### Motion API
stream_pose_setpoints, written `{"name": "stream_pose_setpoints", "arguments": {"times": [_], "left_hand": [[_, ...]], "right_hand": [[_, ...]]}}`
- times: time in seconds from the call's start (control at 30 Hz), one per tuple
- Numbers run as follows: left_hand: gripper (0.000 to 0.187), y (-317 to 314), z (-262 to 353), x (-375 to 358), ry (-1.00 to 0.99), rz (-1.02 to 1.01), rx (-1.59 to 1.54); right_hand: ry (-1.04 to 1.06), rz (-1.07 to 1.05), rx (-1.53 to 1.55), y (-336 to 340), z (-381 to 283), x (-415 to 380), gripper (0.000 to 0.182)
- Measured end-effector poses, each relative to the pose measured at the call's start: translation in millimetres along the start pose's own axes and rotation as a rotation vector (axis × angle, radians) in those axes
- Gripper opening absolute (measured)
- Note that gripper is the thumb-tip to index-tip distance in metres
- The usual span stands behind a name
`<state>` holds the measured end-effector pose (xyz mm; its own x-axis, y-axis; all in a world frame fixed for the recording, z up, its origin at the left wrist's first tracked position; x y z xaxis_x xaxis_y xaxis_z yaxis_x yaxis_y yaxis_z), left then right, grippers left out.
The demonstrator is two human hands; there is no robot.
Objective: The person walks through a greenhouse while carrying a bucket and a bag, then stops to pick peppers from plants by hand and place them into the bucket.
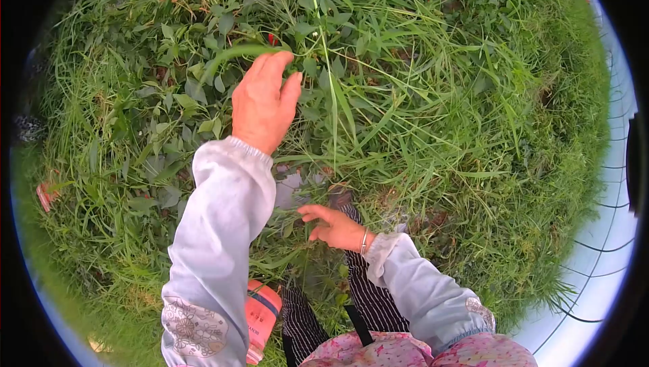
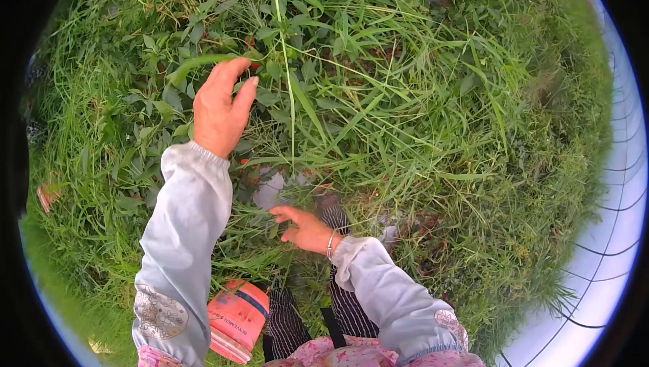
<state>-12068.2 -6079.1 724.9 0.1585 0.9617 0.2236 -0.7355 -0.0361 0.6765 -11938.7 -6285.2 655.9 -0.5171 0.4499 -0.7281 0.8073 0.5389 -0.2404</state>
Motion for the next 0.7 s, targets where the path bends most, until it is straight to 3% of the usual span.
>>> {"name": "stream_pose_setpoints", "arguments": {"times": [0.03,0.07,0.13,0.2,0.23,0.33,0.37,0.4,0.47,0.5,0.6,0.63,0.7], "left_hand": [[0.034,-7,-1,18,-0.018,0.032,0.074],[0.047,-27,-15,28,0.156,-0.086,0.1],[0.053,-62,-40,25,0.38,-0.294,-0.024],[0.052,-66,-27,15,0.399,-0.439,0.071],[0.049,-71,-31,6,0.382,-0.385,0.084],[0.043,-70,-22,-15,0.367,-0.37,0.108],[0.043,-75,-24,-26,0.323,-0.309,0.103],[0.043,-81,-27,-36,0.278,-0.247,0.097],[0.04,-81,-16,-43,0.381,-0.23,0.041],[0.038,-82,-14,-46,0.4,-0.197,0.016],[0.03,-81,-10,-55,0.48,-0.101,-0.1],[0.029,-87,-16,-62,0.483,-0.106,-0.128],[0.027,-92,-19,-73,0.543,-0.123,-0.193]], "right_hand": [[0.045,0.034,0.011,0,-2,-6,0.051],[0.062,0.047,0.0,7,-7,-8,0.047],[0.094,0.063,-0.012,18,-18,-13,0.039],[0.114,0.347,0.14,53,-47,-14,0.023],[0.16,0.502,0.242,75,-60,-11,0.02],[0.391,0.833,-0.025,134,-98,20,0.021],[0.489,0.905,-0.276,145,-111,30,0.03],[0.517,0.875,-0.433,151,-116,42,0.033],[0.566,0.801,-0.747,146,-130,59,0.041],[0.321,0.72,-0.623,144,-123,64,0.047],[0.305,0.493,0.005,145,-102,90,0.05],[0.171,0.407,0.062,137,-110,80,0.051],[0.135,0.435,0.058,129,-118,69,0.05]]}}
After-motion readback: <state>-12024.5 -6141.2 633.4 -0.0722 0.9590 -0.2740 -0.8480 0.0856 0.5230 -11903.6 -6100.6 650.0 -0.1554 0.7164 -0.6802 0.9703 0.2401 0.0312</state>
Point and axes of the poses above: each hand's wrist, its own x-axis towards the middle knuckle, its own y-axis out of the back of the hand, z = x × y, the point moved 3 cm from there along x, towards the middle knuckle, and after that the axes turned 2 degrees about -y, right-handed, at the moved point
